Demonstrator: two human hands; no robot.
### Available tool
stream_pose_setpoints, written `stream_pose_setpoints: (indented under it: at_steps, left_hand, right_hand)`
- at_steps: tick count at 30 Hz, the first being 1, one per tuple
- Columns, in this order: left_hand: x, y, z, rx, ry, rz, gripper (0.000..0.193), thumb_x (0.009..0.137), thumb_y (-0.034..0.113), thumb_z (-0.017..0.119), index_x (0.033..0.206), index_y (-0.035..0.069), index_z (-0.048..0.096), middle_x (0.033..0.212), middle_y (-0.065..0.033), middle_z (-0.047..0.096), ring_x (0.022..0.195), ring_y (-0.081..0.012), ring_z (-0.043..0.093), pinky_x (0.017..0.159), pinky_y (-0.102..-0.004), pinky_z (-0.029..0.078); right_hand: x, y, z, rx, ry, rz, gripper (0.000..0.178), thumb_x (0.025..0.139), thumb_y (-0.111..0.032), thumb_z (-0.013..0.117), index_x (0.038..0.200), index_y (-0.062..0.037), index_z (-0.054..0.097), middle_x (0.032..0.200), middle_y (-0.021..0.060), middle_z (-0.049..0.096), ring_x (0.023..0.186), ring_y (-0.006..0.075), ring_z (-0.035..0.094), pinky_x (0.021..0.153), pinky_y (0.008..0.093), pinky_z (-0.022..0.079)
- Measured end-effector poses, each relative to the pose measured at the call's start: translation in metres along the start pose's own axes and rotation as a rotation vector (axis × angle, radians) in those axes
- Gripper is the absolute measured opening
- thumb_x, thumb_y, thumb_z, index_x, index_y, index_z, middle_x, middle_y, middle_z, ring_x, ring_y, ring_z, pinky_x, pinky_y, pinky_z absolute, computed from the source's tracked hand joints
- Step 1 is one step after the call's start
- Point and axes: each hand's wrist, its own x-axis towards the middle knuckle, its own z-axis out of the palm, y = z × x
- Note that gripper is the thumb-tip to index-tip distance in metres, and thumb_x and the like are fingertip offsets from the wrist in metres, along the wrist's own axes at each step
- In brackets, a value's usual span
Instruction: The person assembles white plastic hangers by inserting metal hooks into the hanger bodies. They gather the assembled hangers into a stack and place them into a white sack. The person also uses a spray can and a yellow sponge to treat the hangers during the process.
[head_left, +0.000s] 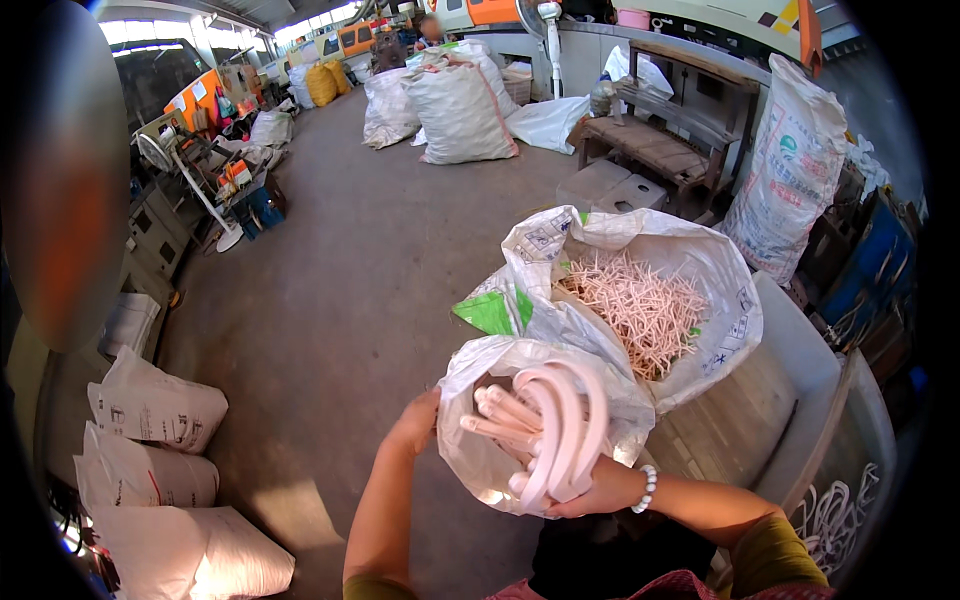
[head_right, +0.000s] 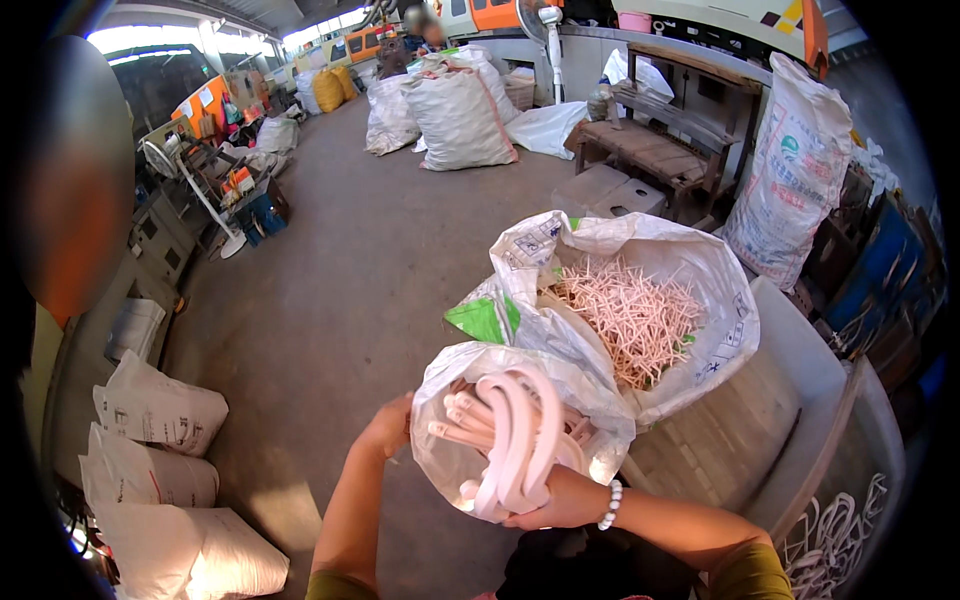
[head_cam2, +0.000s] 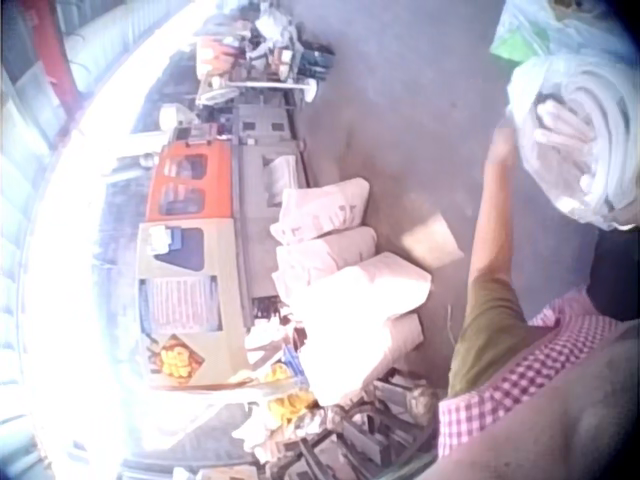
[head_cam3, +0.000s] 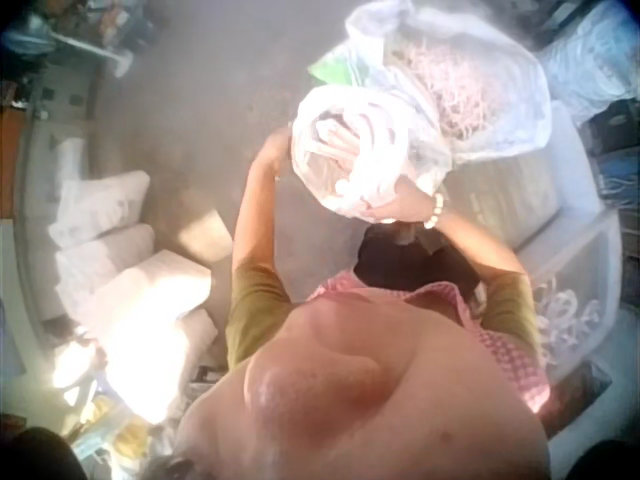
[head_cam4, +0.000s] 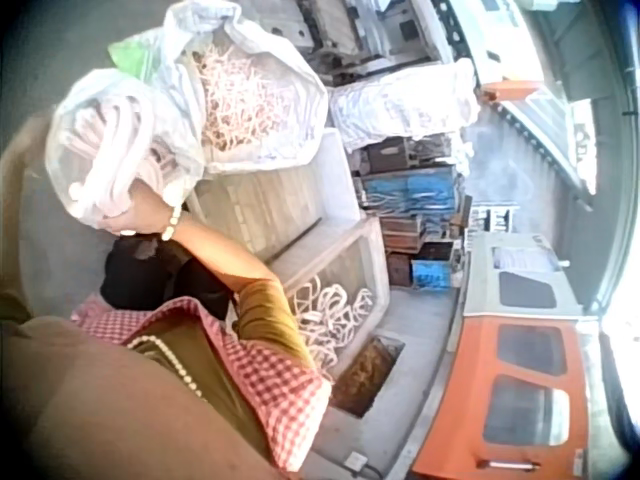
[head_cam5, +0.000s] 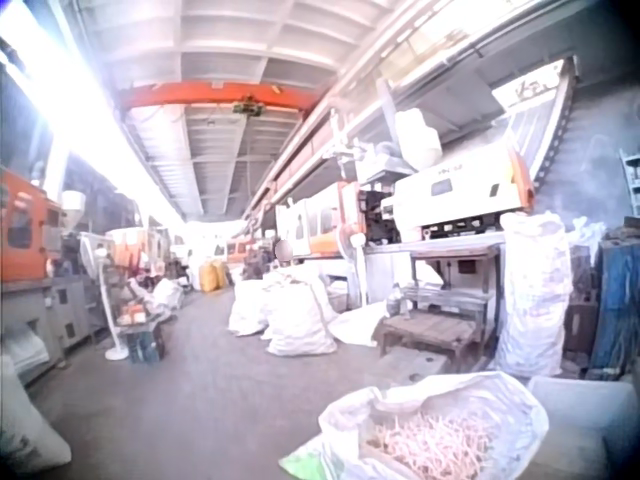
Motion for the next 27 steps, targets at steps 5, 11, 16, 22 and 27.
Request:
stream_pose_setpoints:
  at_steps: [5, 11, 16, 22, 27]
  left_hand:
    - [-0.024, 0.025, -0.001, -0.148, -0.309, -0.114, 0.033, 0.085, 0.023, 0.064, 0.111, 0.003, 0.061, 0.091, -0.0047, 0.066, 0.079, -0.0137, 0.061, 0.074, -0.0316, 0.051]
    - [-0.065, 0.1, 0.016, 0.492, 0.45, 0.508, 0.016, 0.076, 0.005, 0.058, 0.091, -0.001, 0.057, 0.079, -0.0082, 0.065, 0.07, -0.0144, 0.06, 0.065, -0.0313, 0.049]
    - [-0.094, 0.12, 0.045, 0.365, 0.57, 0.647, 0.013, 0.076, 0.001, 0.057, 0.088, 0.001, 0.055, 0.072, -0.0052, 0.058, 0.064, -0.0116, 0.054, 0.061, -0.0274, 0.046]
    - [-0.086, 0.135, 0.049, 0.226, 0.474, 0.594, 0.016, 0.079, 0.001, 0.058, 0.094, 0.0, 0.052, 0.078, -0.0035, 0.057, 0.068, -0.0086, 0.052, 0.064, -0.0233, 0.044]
    - [-0.081, 0.108, 0.029, 0.101, 0.491, 0.573, 0.023, 0.083, 0.0, 0.059, 0.103, -0.001, 0.049, 0.088, -0.0033, 0.056, 0.076, -0.0074, 0.052, 0.069, -0.02, 0.043]
  right_hand:
    - [0.004, 0.047, -0.002, 0.006, -0.163, -0.014, 0.055, 0.075, -0.025, 0.073, 0.124, -0.0076, 0.055, 0.122, 0.0115, 0.058, 0.111, 0.0214, 0.055, 0.095, 0.0332, 0.043]
    - [0.008, 0.064, -0.02, -0.049, -0.132, 0.264, 0.054, 0.071, -0.023, 0.077, 0.121, -0.0095, 0.058, 0.115, 0.0084, 0.063, 0.107, 0.0222, 0.06, 0.093, 0.0323, 0.046]
    - [0.024, 0.066, -0.015, -0.339, 0.097, 0.109, 0.049, 0.071, -0.028, 0.075, 0.114, -0.0108, 0.059, 0.1, 0.0109, 0.065, 0.091, 0.0287, 0.063, 0.081, 0.0371, 0.05]
    - [0.102, 0.087, -0.01, -0.152, 0.13, 0.071, 0.044, 0.07, -0.029, 0.073, 0.106, -0.0069, 0.061, 0.096, 0.016, 0.064, 0.087, 0.0335, 0.063, 0.075, 0.0386, 0.051]
    - [0.132, 0.123, 0.01, -0.316, 0.109, 0.023, 0.051, 0.071, -0.026, 0.073, 0.113, -0.0042, 0.053, 0.096, 0.0168, 0.062, 0.087, 0.034, 0.061, 0.077, 0.0405, 0.05]
